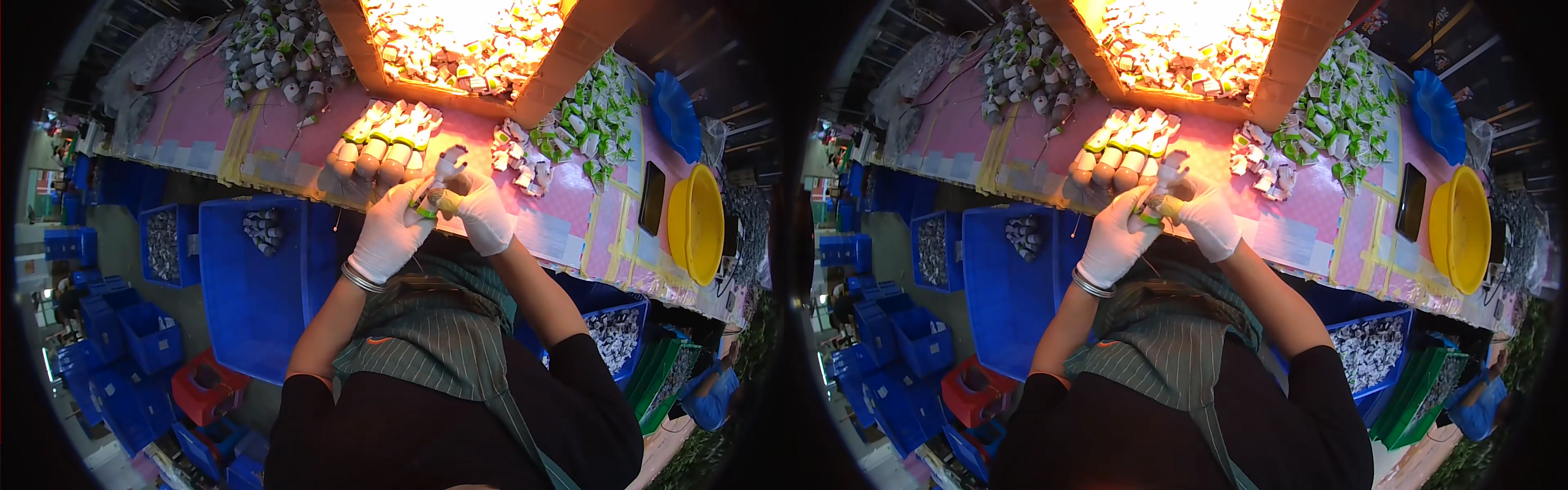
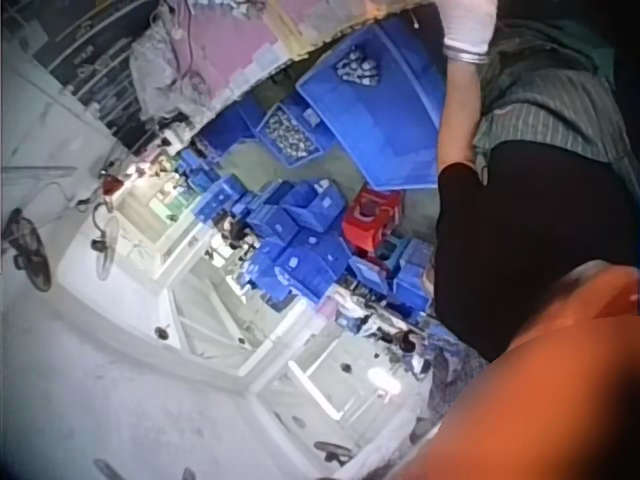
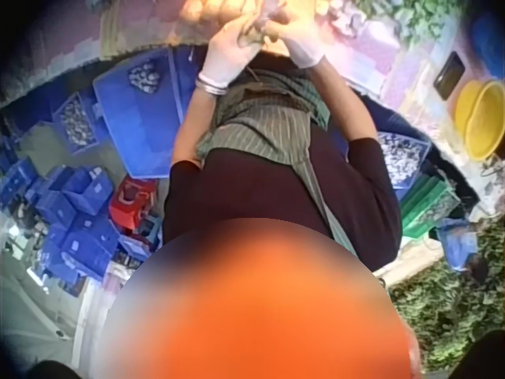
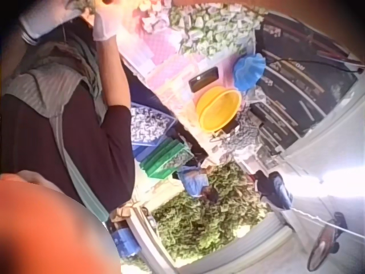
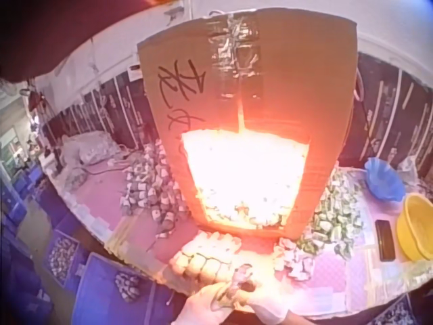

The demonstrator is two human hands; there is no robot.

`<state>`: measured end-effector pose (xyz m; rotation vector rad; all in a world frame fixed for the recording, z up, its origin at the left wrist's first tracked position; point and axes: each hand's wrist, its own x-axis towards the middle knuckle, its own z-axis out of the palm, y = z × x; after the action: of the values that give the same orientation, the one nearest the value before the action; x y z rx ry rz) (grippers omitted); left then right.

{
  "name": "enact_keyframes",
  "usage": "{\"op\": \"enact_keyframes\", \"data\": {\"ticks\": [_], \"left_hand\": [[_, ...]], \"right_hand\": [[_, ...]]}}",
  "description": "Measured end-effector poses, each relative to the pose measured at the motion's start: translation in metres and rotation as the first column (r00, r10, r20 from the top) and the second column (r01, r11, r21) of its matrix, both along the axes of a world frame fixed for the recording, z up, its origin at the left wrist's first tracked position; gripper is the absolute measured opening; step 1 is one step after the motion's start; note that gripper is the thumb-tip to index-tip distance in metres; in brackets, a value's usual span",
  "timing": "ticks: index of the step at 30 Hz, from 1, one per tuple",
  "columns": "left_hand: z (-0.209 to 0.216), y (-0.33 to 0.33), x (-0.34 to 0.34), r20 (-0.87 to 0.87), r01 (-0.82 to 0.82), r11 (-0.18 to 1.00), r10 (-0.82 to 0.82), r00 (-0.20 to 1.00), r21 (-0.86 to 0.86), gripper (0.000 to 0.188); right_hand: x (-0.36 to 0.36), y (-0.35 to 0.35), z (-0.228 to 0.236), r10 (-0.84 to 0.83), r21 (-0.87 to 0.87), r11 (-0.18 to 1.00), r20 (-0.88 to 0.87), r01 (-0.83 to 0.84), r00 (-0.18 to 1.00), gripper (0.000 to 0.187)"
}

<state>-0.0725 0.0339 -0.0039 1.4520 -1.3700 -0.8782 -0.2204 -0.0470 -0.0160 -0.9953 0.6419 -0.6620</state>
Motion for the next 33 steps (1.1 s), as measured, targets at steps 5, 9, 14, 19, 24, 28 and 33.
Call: {"op": "enact_keyframes", "data": {"ticks": [5,9,14,19,24,28,33], "left_hand": [[-0.005,0.004,0.003,0.077,0.038,0.995,-0.046,0.996,0.094,0.042],[-0.003,0.006,0.0,0.162,-0.032,0.998,0.022,0.986,0.058,0.042],[-0.009,0.005,-0.005,0.35,-0.092,0.993,0.112,0.93,-0.075,0.044],[-0.01,0.003,-0.005,0.292,-0.094,0.994,0.104,0.951,-0.047,0.046],[-0.007,0.003,-0.005,0.239,-0.149,0.988,0.153,0.959,-0.036,0.046],[-0.007,0.003,-0.008,0.229,-0.153,0.988,0.154,0.961,-0.019,0.045],[-0.013,0.003,-0.01,0.161,-0.17,0.983,0.18,0.97,-0.074,0.044]], "right_hand": [[0.005,0.012,-0.002,-0.07,0.016,0.997,-0.002,0.07,0.998,0.026],[0.007,0.014,0.008,-0.053,0.088,0.995,-0.018,0.054,0.998,0.027],[0.003,0.012,0.011,0.005,-0.031,0.999,-0.306,-0.015,0.952,0.026],[-0.004,0.009,0.002,0.026,0.066,0.998,-0.162,-0.015,0.987,0.032],[-0.005,0.009,0.004,0.016,0.045,0.999,-0.075,-0.013,0.997,0.038],[-0.003,0.011,0.013,0.005,0.061,0.998,-0.041,-0.003,0.999,0.04],[-0.002,0.01,0.018,0.008,0.075,0.997,-0.052,-0.004,0.999,0.045]]}}
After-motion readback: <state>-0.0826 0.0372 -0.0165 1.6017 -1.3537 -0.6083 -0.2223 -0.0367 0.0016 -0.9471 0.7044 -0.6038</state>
